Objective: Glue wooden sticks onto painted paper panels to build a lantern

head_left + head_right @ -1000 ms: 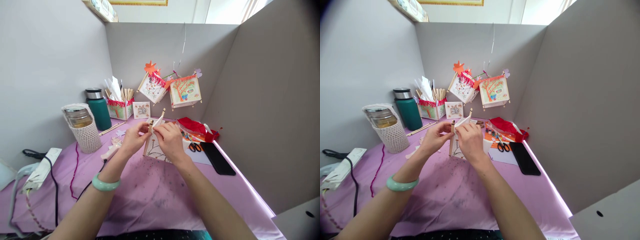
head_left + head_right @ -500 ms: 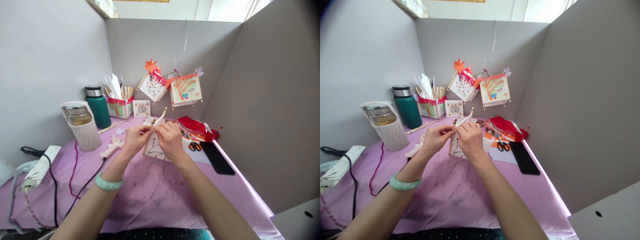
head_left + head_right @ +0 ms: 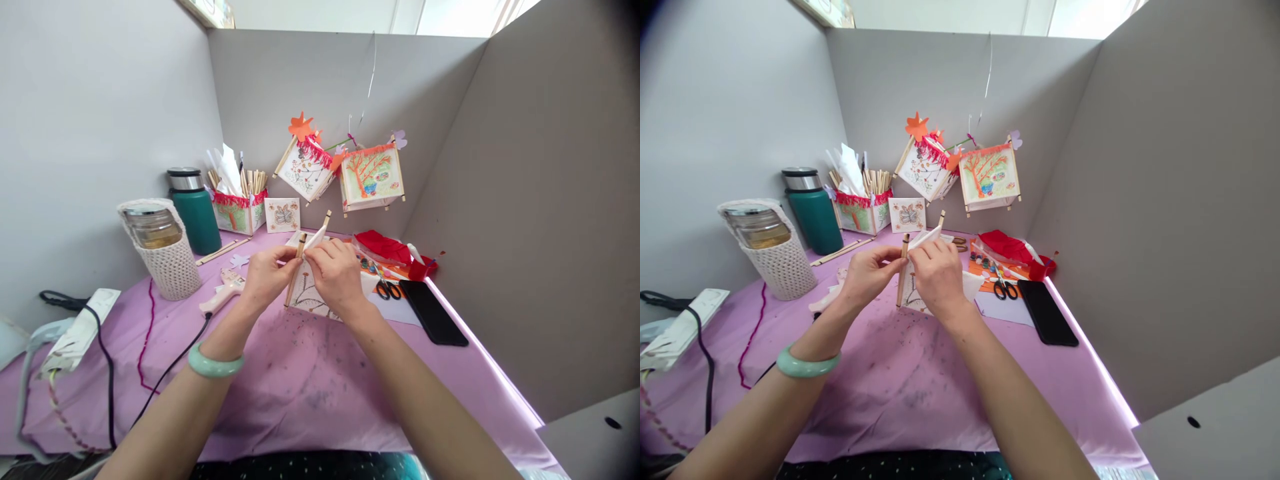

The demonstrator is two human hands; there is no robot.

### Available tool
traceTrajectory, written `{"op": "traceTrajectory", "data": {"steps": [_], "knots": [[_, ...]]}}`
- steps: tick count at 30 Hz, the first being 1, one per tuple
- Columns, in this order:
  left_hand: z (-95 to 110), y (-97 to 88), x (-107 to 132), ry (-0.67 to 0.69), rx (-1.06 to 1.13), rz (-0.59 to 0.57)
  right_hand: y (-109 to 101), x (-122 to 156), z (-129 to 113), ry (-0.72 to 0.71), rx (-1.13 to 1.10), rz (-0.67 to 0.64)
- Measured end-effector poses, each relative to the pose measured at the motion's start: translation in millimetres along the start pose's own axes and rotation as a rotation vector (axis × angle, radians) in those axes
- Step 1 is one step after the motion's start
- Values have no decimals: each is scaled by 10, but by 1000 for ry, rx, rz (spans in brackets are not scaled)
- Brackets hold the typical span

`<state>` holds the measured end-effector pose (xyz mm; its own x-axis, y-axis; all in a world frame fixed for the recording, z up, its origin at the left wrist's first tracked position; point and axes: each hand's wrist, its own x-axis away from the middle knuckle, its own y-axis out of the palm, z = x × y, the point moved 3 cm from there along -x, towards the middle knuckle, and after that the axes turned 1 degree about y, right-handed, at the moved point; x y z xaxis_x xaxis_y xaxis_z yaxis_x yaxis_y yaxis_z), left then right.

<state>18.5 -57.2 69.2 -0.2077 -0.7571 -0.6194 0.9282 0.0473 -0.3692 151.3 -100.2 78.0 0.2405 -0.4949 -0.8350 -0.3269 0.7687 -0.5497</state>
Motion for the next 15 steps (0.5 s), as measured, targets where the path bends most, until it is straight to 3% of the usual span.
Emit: {"op": "traceTrajectory", "data": {"steps": [4,7,12,15], "knots": [[-32,-5,31,-36,-27,-23,-59,6,-38,-38,5,-41],[-65,-13,83,-49,-117,-38,-234,37,41,9,-69,26],[-172,-80,170,-116,-271,-14,-430,337,491,361,-279,255],[-280,-124,188,-218,-214,36,-277,605,778,631,-453,181]]}}
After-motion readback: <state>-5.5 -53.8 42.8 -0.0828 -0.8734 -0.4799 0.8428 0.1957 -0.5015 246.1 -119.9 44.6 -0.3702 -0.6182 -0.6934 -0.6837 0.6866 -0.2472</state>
